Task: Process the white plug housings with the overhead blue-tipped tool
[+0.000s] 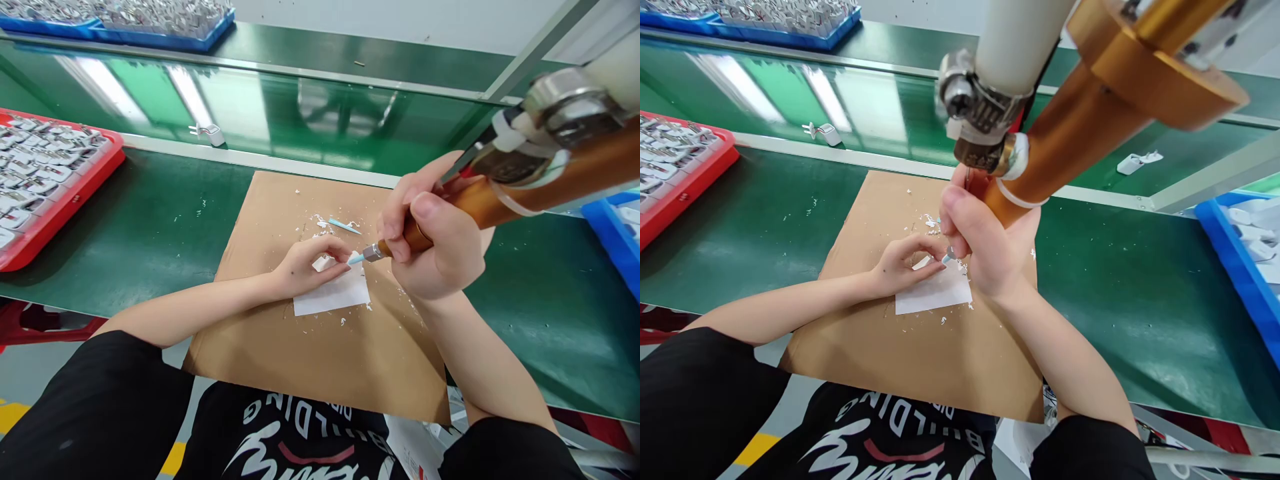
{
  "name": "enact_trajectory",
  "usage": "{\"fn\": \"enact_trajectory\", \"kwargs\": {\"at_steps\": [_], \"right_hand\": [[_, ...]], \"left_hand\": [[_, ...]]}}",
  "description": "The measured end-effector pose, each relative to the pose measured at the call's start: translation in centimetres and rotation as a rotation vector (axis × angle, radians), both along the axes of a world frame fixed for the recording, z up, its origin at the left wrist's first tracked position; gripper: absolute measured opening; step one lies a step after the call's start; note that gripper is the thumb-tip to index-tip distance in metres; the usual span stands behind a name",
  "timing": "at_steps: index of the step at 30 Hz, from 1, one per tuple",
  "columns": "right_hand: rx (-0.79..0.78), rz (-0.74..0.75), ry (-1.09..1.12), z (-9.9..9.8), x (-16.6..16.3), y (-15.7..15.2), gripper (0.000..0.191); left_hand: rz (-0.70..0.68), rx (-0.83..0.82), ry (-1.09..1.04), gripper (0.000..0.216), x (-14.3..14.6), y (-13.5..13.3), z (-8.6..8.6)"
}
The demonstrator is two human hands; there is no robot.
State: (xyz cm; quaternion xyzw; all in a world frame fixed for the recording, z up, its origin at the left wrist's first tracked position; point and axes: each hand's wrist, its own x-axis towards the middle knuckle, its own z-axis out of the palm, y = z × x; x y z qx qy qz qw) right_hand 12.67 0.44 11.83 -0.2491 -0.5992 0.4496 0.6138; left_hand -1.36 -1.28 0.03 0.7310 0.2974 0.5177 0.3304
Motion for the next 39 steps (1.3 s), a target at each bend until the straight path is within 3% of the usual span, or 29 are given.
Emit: {"fn": "enact_trajectory", "kwargs": {"at_steps": [28, 34, 39], "right_hand": [[-0.050, -0.005, 0.019, 0.1, -0.1, 0.0, 0.021], [-0.013, 0.018, 0.012, -0.2, 0.2, 0.3, 0.025], [-0.032, -0.034, -0.038, -0.3, 0.4, 0.4, 0.026]], "left_hand": [[-0.010, 0.087, 0.036, 0.007, -0.1, 0.1, -0.2], [0.008, 0.013, 0.060, 0.007, -0.3, 0.1, -0.5], [-0.024, -0.241, -0.087, 0.012, -0.7, 0.8, -1.1]]}}
